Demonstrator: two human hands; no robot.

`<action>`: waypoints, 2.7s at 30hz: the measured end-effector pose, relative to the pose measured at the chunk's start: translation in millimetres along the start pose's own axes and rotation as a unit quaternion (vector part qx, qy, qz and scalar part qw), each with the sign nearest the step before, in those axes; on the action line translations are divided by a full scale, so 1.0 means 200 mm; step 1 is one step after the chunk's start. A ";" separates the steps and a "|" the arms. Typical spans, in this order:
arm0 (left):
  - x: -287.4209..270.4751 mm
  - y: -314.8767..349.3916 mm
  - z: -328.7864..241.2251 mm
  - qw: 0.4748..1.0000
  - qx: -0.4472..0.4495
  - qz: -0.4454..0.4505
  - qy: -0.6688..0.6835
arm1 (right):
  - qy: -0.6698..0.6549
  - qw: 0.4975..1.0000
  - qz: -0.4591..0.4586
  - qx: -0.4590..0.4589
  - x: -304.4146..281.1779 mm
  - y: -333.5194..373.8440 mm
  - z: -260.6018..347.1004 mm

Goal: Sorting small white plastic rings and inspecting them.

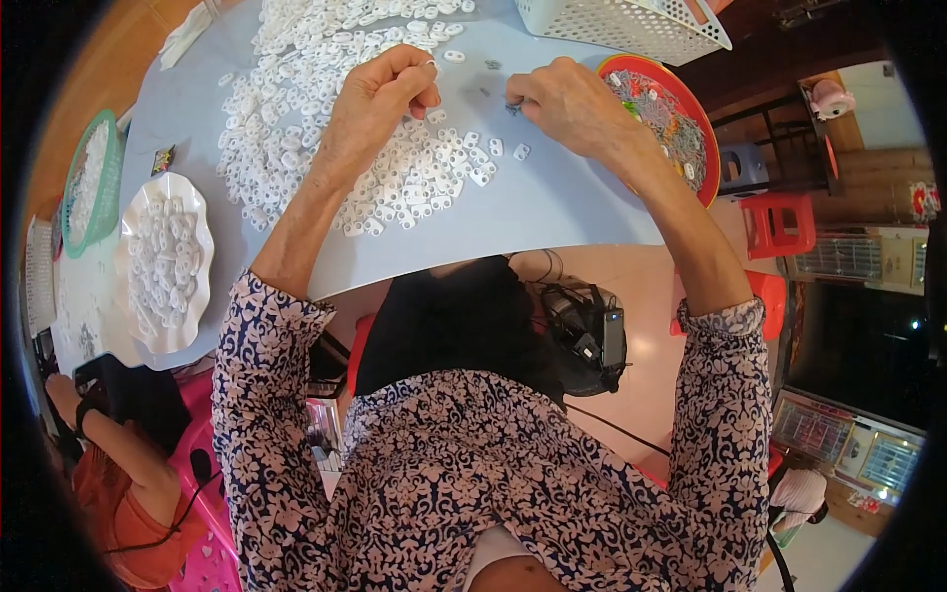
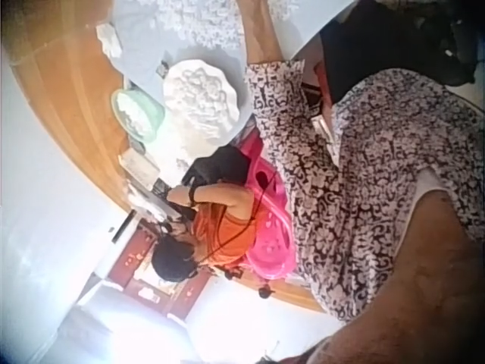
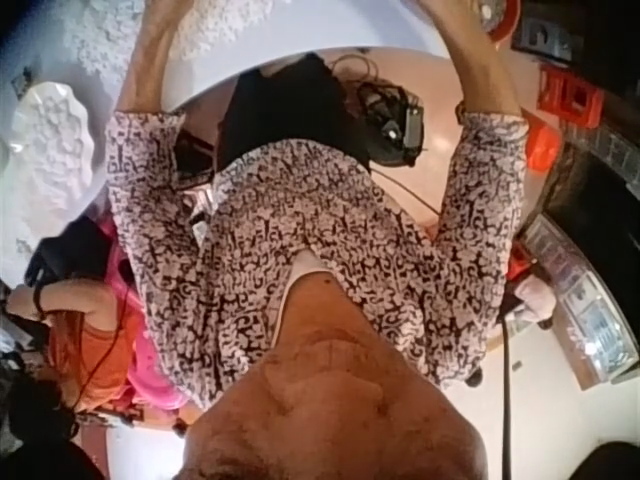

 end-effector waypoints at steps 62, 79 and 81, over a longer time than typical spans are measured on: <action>0.01 0.00 0.02 1.000 -0.002 0.012 -0.016 | -0.030 0.999 0.032 0.008 0.04 -0.15 0.22; 0.00 0.00 0.01 1.000 0.003 0.010 -0.022 | -0.481 0.855 -0.112 0.159 0.15 -0.08 -0.06; 0.01 0.01 0.02 0.999 -0.008 0.025 -0.036 | -0.602 0.774 -0.130 0.145 0.14 -0.07 -0.04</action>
Point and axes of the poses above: each hand's wrist, its own y-axis away from the middle knuckle, its own x-axis out of the palm, z = x × y, the point moved 10 cm from there along -y, towards the middle knuckle, and after that the axes turned 7 degrees about x, right-handed, at the moved point
